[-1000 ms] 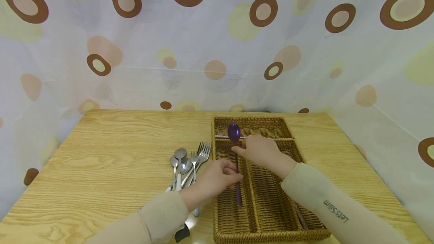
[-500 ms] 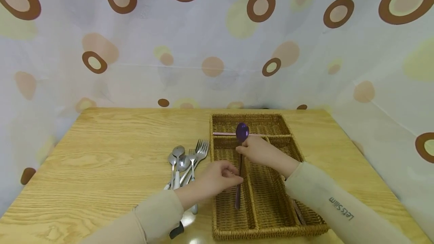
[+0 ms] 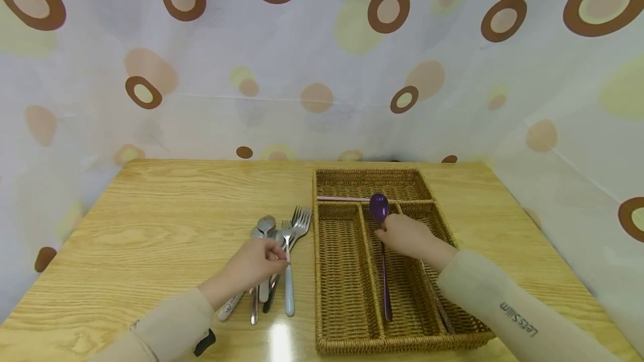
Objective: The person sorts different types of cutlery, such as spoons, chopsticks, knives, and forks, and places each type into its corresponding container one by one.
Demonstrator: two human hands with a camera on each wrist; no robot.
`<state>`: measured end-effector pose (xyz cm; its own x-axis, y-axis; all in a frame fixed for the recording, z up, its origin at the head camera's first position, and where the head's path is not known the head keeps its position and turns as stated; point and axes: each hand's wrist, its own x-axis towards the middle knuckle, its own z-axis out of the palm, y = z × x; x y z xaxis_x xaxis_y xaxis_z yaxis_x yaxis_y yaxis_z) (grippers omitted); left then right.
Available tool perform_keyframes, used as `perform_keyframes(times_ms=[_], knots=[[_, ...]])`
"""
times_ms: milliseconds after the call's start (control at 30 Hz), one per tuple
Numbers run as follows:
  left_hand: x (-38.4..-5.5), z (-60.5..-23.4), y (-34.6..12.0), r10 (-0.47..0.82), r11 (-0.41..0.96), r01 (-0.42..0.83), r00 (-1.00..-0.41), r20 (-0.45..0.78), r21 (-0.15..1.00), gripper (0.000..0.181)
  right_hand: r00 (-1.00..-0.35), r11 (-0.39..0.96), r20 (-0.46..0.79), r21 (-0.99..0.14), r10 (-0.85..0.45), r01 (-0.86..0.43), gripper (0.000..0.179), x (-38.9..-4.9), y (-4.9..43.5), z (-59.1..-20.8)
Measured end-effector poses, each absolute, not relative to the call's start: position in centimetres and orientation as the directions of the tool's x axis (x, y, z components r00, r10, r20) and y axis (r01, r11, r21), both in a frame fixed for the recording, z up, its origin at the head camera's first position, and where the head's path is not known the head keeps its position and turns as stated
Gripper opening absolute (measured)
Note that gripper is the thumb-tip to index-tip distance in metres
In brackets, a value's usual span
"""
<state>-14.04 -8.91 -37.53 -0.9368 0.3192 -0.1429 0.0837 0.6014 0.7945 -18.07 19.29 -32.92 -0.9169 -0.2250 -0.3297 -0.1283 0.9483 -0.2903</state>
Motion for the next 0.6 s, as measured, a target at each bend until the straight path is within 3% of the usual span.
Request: perform_keyframes(times_ms=[200,400,600], knots=[[-14.7,-37.9,-10.5,0.150,0.784,-0.024,-0.963,-0.226,0.621,0.015,-0.908,0.975,-0.366,-0.159,-0.205,-0.156,0.042,-18.2,19.6,-34.5],[-14.9,-38.7,-10.8,0.122,0.857,-0.022,-0.962,-0.246,0.514,0.018,-0.893,0.976,-0.395,-0.094,-0.217,-0.195,0.044,-17.8,19.0,-35.4],[-14.7,-39.1,-10.3,0.133,0.903,0.015,-0.960,-0.246,0.429,0.033,-0.893,0.977,-0.403,-0.016,-0.200,-0.212,0.043,-17.2,18.3,-35.3]])
